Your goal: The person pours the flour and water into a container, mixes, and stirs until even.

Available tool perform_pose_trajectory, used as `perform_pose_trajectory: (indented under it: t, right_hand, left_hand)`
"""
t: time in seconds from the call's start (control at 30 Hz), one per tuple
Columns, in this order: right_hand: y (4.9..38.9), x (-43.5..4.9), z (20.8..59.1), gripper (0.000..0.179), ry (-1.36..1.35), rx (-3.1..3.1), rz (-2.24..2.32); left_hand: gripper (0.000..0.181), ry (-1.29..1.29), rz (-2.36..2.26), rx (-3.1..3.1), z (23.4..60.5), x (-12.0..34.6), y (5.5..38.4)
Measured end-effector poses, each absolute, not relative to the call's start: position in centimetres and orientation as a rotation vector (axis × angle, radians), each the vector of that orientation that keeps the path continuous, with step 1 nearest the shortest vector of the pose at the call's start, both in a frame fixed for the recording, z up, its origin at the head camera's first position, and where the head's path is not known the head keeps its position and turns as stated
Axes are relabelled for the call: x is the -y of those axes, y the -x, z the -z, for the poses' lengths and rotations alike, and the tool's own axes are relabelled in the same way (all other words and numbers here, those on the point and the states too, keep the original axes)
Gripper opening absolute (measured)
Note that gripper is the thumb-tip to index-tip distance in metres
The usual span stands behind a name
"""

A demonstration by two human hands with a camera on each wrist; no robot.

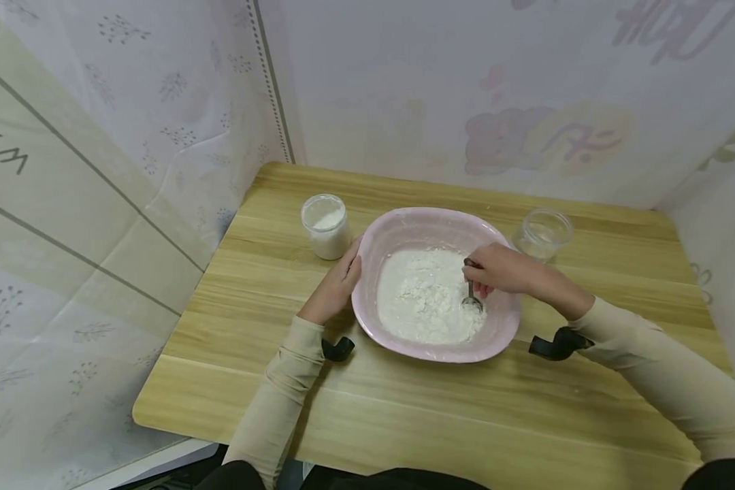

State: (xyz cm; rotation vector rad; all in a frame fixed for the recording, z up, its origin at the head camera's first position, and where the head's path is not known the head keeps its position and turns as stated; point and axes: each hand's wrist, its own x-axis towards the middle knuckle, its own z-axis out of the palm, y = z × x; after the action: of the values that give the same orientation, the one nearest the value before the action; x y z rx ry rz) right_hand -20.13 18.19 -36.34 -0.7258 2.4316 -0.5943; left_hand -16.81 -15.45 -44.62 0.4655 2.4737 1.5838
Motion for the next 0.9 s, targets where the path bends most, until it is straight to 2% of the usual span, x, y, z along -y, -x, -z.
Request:
perform_pose_trajectory:
  t: [0.5,0.9]
  right_hand:
    - [22.2,-18.7,36.9,0.039,0.482,-2.693,0.657]
    - [25.3,-17.2,37.3,0.038,0.337,-2.593,0.930]
  left_hand:
    - [0.058,-0.468,-1.591,-2.467,44.7,15.6,17.0]
    - [0.057,-0.498,-1.632,-2.438,44.9,15.9,17.2]
